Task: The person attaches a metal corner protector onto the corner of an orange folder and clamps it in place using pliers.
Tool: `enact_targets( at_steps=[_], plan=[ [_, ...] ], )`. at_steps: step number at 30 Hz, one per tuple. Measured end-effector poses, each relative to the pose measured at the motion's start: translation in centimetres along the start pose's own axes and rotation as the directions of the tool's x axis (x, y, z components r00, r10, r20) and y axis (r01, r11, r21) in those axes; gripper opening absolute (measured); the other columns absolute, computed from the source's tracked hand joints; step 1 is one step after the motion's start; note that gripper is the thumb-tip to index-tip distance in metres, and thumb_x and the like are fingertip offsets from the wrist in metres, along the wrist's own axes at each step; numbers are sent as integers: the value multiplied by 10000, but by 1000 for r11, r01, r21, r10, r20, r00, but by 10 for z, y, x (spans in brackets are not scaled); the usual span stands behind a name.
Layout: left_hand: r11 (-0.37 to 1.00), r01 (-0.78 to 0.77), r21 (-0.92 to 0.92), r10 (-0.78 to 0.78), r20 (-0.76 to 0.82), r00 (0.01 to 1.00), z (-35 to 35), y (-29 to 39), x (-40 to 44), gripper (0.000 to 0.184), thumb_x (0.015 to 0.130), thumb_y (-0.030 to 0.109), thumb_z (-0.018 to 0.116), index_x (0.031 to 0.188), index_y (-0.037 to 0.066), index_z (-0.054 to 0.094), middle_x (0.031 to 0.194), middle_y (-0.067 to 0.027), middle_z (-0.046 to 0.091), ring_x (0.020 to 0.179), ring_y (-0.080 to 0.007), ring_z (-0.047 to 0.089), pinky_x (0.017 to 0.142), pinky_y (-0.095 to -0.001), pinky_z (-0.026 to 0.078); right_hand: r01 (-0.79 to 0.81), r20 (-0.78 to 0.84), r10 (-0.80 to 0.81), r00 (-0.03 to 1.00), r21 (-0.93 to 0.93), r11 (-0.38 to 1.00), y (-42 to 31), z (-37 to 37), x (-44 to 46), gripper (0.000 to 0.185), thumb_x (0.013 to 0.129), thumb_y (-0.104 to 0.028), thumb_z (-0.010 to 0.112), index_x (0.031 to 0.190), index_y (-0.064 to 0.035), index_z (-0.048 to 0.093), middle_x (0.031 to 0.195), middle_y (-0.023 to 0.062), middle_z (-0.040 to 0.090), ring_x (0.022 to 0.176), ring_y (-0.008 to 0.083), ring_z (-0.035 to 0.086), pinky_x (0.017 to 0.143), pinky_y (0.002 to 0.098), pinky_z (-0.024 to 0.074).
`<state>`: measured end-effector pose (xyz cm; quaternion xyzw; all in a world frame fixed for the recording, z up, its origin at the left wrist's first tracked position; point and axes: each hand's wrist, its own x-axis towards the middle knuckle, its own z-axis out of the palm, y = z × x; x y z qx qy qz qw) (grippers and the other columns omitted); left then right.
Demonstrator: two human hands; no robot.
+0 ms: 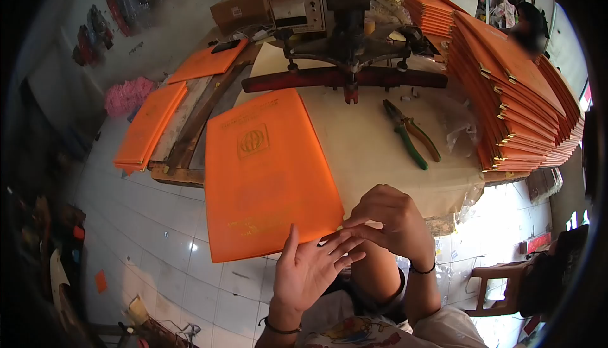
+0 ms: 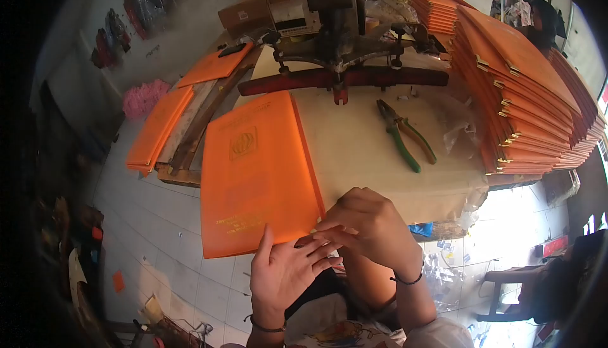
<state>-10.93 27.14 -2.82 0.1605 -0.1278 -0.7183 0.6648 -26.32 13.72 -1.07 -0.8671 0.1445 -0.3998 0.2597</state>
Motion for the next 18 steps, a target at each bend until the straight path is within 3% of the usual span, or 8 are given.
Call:
enact_targets(
  at_steps=[3, 6, 11, 18],
  plan=[
    [998, 63, -18, -63, 23, 998, -10, -5, 7, 767, 1061, 610, 212, 1471, -19, 366, 1489, -290, 418, 1385, -398, 409, 1108, -525, 390, -36, 111, 44, 993, -76, 996, -7, -8, 3, 207, 688, -81, 815, 881, -121, 752, 784, 6, 670, 778, 220, 636, 734, 356, 512],
    [989, 72, 125, -70, -21, 997, -21, -14, 18, 792, 1048, 636, 226, 1451, -22, 404, 1433, -297, 482, 1345, -388, 461, 1041, -517, 444, -90, 77, 92, 993, -35, 995, 3, 1, -6, 209, 681, -92, 816, 878, -124, 752, 797, 6, 675, 785, 228, 632, 753, 359, 508],
    [915, 8, 403, 44, -119, 992, -24, -25, 23, 782, 1046, 643, 235, 1382, -15, 492, 1267, -256, 637, 1185, -333, 623, 857, -454, 565, -105, -41, 105, 994, -4, 994, 6, 17, -16, 201, 680, -111, 823, 865, -135, 751, 817, -1, 683, 823, 233, 632, 777, 359, 503],
    [873, -37, 487, 155, -203, 967, -21, -34, 29, 741, 1051, 630, 254, 1349, 0, 508, 1230, -242, 670, 1088, -321, 686, 641, -375, 602, -117, -114, 99, 988, -160, 980, 5, 21, -19, 226, 685, -121, 840, 874, -119, 717, 839, -7, 689, 809, 240, 627, 769, 376, 496]
  ],
)
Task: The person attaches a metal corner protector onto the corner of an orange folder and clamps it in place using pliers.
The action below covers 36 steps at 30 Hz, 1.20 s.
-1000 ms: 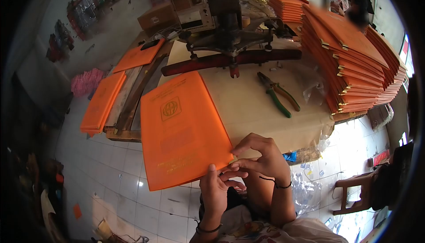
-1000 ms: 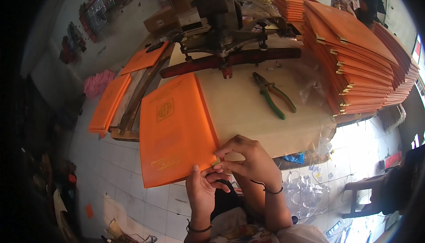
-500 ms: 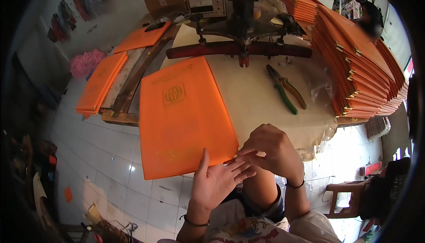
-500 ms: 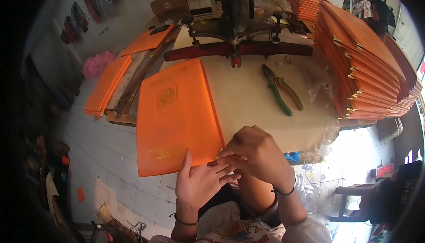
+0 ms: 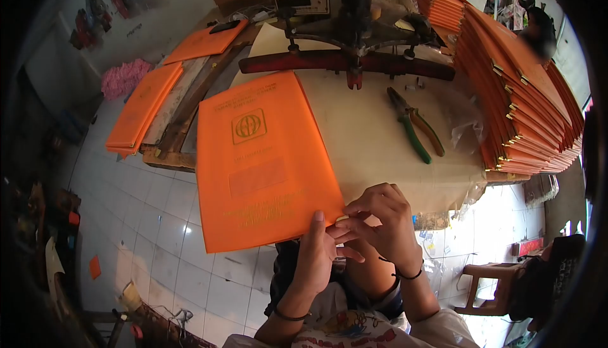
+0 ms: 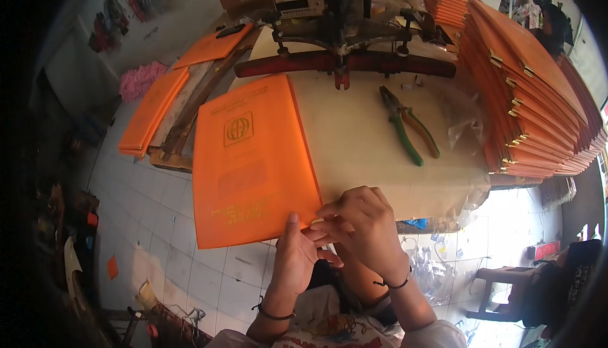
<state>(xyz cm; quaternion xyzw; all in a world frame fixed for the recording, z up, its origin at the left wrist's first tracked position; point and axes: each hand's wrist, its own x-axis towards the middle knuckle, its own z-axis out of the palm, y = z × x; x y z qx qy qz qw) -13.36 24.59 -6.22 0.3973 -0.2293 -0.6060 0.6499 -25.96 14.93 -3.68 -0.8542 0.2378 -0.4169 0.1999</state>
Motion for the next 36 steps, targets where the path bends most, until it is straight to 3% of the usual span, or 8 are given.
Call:
enact_targets(
  at_steps=[3, 7, 13, 17, 20, 23, 32, 36],
  plan=[
    [1000, 18, -8, -18, 29, 999, -6, -4, -1, 726, 1055, 618, 263, 1386, 4, 464, 1261, -249, 656, 1062, -329, 698, 610, -369, 597, -114, 46, 109, 993, 118, 986, 6, 6, -8, 259, 680, -137, 847, 892, -106, 703, 862, -1, 694, 786, 251, 629, 759, 379, 495],
    [993, 83, -85, -77, 79, 994, -10, 4, -2, 668, 1069, 575, 259, 1488, 62, 347, 1351, -285, 591, 1031, -373, 708, 553, -354, 602, -54, 104, 37, 994, 162, 985, 7, -15, 3, 260, 698, -123, 841, 911, -81, 697, 902, 32, 697, 833, 280, 650, 787, 378, 496],
    [811, 308, -498, -127, 364, 923, -25, 14, -8, 663, 1070, 578, 225, 1577, 151, 243, 1369, -307, 565, 969, -392, 724, 464, -359, 603, -185, -275, 79, 958, -382, 906, 52, -48, 25, 230, 794, -96, 793, 988, -51, 678, 1138, 103, 665, 1085, 329, 599, 929, 436, 460],
    [774, 330, -541, -128, 376, 918, -25, 14, -9, 711, 1072, 571, 237, 1591, 86, 208, 1188, -271, 653, 814, -345, 722, 396, -354, 563, -202, -258, 61, 964, -567, 798, 82, -39, 17, 303, 815, -188, 794, 1065, -85, 657, 1233, 91, 618, 1150, 340, 561, 990, 450, 429],
    [798, 320, -510, -157, 337, 928, -25, 13, -9, 735, 1068, 561, 261, 1594, 52, 187, 1046, -230, 667, 738, -319, 695, 369, -345, 537, -268, -311, 113, 944, -519, 812, 84, -36, 17, 339, 803, -221, 804, 1076, -87, 656, 1238, 98, 613, 1170, 349, 551, 1005, 457, 430],
    [805, 310, -505, -160, 319, 934, -29, 11, -8, 722, 1077, 499, 226, 1591, -1, 142, 1051, -257, 640, 767, -376, 684, 355, -394, 539, -321, -352, 157, 923, -477, 818, 84, -35, 19, 351, 794, -203, 806, 1088, -87, 653, 1271, 114, 596, 1190, 355, 540, 1023, 473, 423],
    [850, 299, -434, -133, 372, 919, -27, 18, -12, 680, 1079, 452, 294, 1553, -34, 246, 816, -130, 553, 646, -246, 638, 311, -305, 463, -268, -426, 13, 905, -544, 795, 77, -40, 19, 318, 771, -118, 809, 1049, -75, 659, 1197, 122, 618, 1141, 339, 570, 999, 461, 438],
    [807, 328, -490, -168, 342, 925, -18, 23, -11, 610, 1094, 405, 279, 1514, -37, 295, 754, -73, 462, 546, -173, 510, 288, -272, 409, -140, -318, 84, 944, -158, 977, 47, -42, -2, 223, 777, -89, 804, 958, -64, 676, 1036, 102, 657, 990, 321, 615, 911, 429, 471]
  ],
)
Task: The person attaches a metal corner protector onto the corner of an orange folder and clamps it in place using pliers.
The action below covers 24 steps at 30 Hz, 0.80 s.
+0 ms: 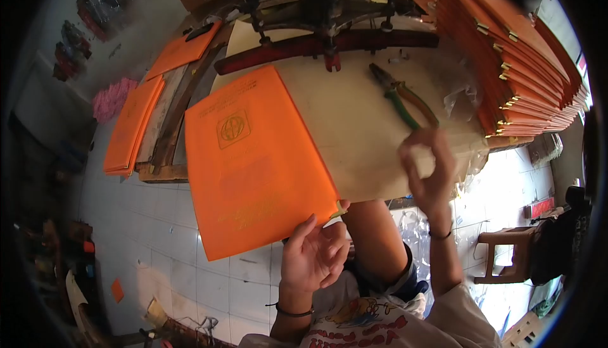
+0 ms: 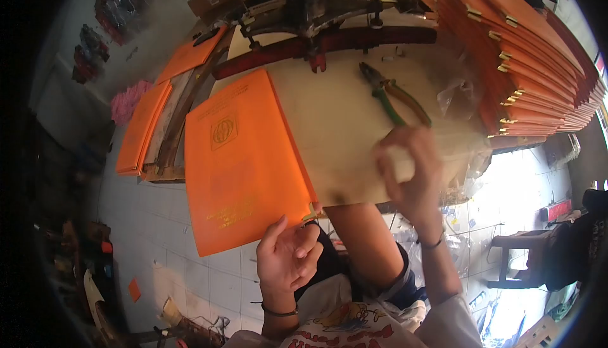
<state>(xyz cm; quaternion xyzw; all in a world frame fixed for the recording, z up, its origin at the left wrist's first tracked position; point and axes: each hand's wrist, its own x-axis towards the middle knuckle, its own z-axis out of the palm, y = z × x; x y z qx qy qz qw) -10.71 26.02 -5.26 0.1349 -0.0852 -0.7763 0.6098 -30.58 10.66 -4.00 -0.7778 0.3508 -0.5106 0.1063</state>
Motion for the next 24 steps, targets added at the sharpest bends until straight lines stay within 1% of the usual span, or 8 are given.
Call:
enact_targets(
  at_steps=[3, 4, 7, 8, 9, 10, 16, 24],
  plan=[
    [983, 13, -181, -9, 22, 1000, -4, -2, -1, 619, 1094, 418, 277, 1524, -27, 274, 726, -46, 404, 518, -131, 401, 290, -250, 388, 26, 207, -85, 975, 273, 962, -33, 7, -13, 202, 789, -144, 827, 920, -71, 692, 989, 90, 651, 950, 300, 620, 827, 394, 505],
    [974, 11, -225, -17, -21, 1000, -5, -3, -2, 652, 1096, 479, 242, 1476, -34, 375, 684, -46, 372, 492, -120, 321, 294, -245, 316, 45, 260, -136, 956, 329, 943, -37, 10, -13, 208, 790, -173, 834, 916, -79, 697, 982, 85, 649, 942, 293, 624, 820, 388, 509],
    [993, 11, 117, 1, -98, 995, -10, -3, -4, 697, 1083, 534, 242, 1491, -17, 369, 590, 0, 294, 429, -105, 258, 313, -248, 239, 21, 381, -199, 903, 424, 906, -36, 19, -16, 196, 802, -219, 835, 914, -117, 710, 970, 63, 646, 919, 261, 646, 772, 370, 533],
    [935, 61, 351, 33, -255, 966, -2, -3, -6, 734, 1073, 568, 245, 1502, -17, 354, 533, 31, 216, 389, -98, 179, 335, -253, 182, -10, 415, -195, 889, 442, 897, -33, 21, -15, 189, 805, -218, 832, 912, -121, 711, 967, 56, 647, 913, 254, 650, 762, 365, 537],
    [923, 81, 377, 23, -262, 965, -5, -3, -8, 756, 1069, 588, 239, 1516, -16, 331, 534, 31, 219, 390, -93, 180, 336, -253, 179, -41, 450, -194, 872, 461, 886, -29, 23, -13, 181, 807, -217, 830, 909, -125, 712, 964, 49, 648, 908, 248, 655, 752, 361, 541],
    [911, 87, 402, 27, -270, 963, -6, -3, -8, 772, 1066, 600, 235, 1523, -16, 320, 534, 32, 218, 390, -90, 177, 340, -252, 175, 44, 415, -263, 871, 467, 883, -25, 26, -9, 179, 805, -219, 827, 911, -132, 712, 945, 22, 649, 878, 229, 665, 723, 352, 548],
    [854, 130, 503, 27, -293, 956, -4, -4, -6, 784, 1063, 616, 228, 1581, 28, 216, 538, 33, 234, 406, -80, 186, 357, -243, 176, 36, 422, -253, 870, 458, 888, -21, 29, -6, 204, 785, -246, 834, 923, -143, 725, 939, -7, 669, 820, 201, 682, 694, 346, 548],
    [849, 103, 518, 75, -311, 947, -8, -10, -3, 725, 1068, 596, 263, 1575, 78, 274, 546, 30, 244, 411, -78, 192, 353, -236, 187, 77, 393, -280, 876, 458, 885, -19, 29, -7, 224, 795, -282, 825, 954, -147, 744, 945, -18, 673, 843, 202, 674, 701, 344, 551]
  ],
)
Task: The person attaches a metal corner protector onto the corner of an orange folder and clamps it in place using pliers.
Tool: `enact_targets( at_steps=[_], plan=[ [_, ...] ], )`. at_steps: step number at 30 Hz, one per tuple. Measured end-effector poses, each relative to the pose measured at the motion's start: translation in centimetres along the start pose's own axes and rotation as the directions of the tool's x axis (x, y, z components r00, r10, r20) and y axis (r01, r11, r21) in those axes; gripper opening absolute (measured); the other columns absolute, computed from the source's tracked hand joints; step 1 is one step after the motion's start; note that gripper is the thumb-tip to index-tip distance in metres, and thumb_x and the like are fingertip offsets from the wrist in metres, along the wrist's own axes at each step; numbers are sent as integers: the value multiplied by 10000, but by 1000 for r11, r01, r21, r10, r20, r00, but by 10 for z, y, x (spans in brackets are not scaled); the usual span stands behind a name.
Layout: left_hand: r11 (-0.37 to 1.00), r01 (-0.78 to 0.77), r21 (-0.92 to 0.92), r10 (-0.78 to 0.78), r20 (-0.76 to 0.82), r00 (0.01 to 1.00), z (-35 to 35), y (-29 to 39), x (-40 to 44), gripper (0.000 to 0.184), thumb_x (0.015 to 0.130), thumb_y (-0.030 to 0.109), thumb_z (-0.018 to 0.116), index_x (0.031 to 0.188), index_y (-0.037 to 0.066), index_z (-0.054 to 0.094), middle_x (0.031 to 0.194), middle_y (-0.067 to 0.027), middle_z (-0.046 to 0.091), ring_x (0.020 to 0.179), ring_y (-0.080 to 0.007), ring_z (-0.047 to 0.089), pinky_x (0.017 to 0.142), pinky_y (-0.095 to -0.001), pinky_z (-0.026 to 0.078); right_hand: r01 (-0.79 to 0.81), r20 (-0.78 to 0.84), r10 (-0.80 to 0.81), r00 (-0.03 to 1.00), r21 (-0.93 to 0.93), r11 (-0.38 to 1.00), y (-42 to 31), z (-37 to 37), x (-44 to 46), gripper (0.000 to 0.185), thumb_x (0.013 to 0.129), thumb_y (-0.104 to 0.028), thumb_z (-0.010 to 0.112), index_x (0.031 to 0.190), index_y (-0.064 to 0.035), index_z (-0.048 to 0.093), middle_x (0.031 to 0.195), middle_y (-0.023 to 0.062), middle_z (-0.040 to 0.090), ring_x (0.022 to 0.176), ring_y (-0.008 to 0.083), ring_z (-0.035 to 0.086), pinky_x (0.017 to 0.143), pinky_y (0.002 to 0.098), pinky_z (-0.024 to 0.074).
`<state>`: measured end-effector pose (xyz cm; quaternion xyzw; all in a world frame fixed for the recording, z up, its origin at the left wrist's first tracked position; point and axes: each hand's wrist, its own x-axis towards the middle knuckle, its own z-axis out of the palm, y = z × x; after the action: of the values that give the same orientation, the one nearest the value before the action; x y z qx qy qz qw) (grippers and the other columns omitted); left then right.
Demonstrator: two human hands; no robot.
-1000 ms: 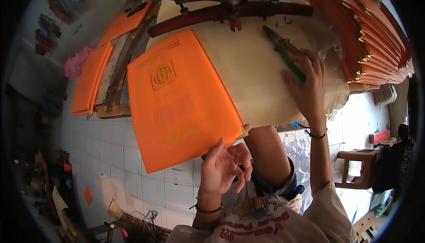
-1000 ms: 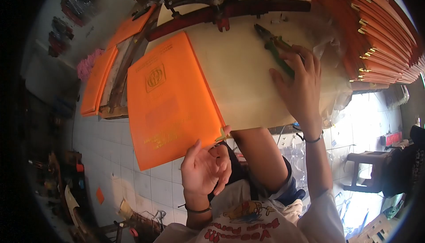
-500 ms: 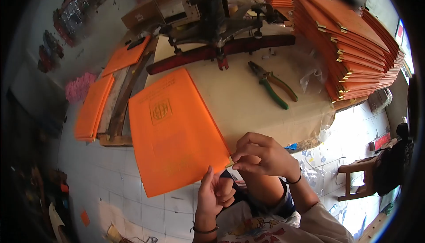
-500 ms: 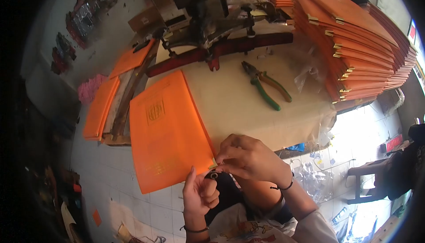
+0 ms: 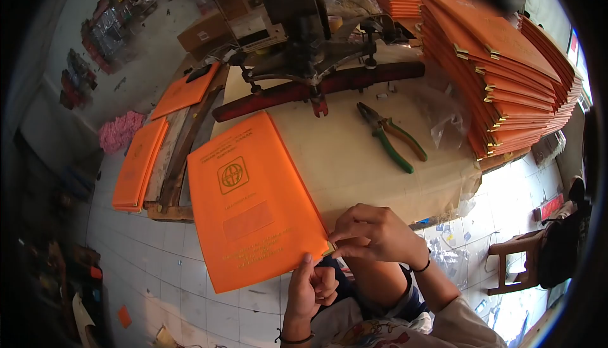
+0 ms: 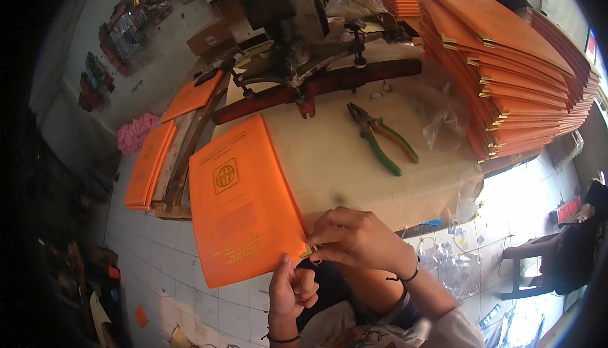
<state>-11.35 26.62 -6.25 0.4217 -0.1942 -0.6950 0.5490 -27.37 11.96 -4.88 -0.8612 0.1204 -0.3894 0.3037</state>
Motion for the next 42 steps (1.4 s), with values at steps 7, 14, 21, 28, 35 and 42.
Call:
enact_targets(
  at_steps=[7, 14, 21, 28, 35, 42],
  plan=[
    [998, -20, -58, 23, 47, 999, -5, -2, -1, 713, 1074, 575, 275, 1584, 77, 260, 561, 14, 263, 421, -86, 223, 335, -240, 226, 42, 76, -38, 996, -64, 997, -3, -19, 9, 216, 816, -286, 815, 935, -130, 723, 955, -2, 679, 874, 245, 655, 762, 375, 546],
    [994, -13, -112, 28, 132, 991, -6, -1, -2, 735, 1082, 555, 264, 1605, 47, 174, 575, 10, 269, 436, -92, 227, 330, -247, 236, -303, -286, 166, 944, -545, 782, 33, -95, 54, 165, 880, -93, 674, 1024, -30, 721, 991, 137, 717, 993, 338, 658, 901, 415, 502],
    [989, -11, -145, 34, 160, 986, -10, -5, 1, 748, 1076, 573, 265, 1608, 55, 170, 573, 9, 266, 434, -94, 226, 331, -253, 232, -249, -161, 224, 961, -855, 455, 124, -147, 58, 341, 884, -14, 507, 1201, 24, 627, 1184, 231, 653, 1114, 406, 606, 1003, 469, 458],
    [995, -8, -101, 29, 206, 978, -14, -5, 2, 769, 1069, 594, 262, 1611, 60, 154, 560, 5, 282, 421, -93, 223, 329, -260, 241, -216, -204, 70, 976, -915, 340, 165, -157, 47, 237, 919, -63, 460, 1060, 41, 620, 1069, 231, 640, 1052, 398, 602, 1001, 491, 436],
    [995, -26, -96, 45, 196, 980, -12, -6, 2, 775, 1068, 597, 261, 1612, 58, 148, 572, 8, 287, 423, -92, 226, 335, -260, 244, -327, -221, 367, 904, -909, 258, 171, -158, 58, 286, 937, -110, 504, 1147, 50, 616, 1067, 245, 661, 1070, 391, 618, 1000, 499, 438],
    [993, -30, -113, 51, 182, 982, -9, -5, 2, 778, 1068, 592, 276, 1612, 53, 142, 580, 8, 275, 430, -93, 221, 344, -261, 237, -236, -218, 89, 972, -890, 391, 159, -144, 66, 305, 954, -207, 590, 1182, -8, 628, 1048, 203, 689, 1066, 363, 640, 954, 483, 483]
  ],
)
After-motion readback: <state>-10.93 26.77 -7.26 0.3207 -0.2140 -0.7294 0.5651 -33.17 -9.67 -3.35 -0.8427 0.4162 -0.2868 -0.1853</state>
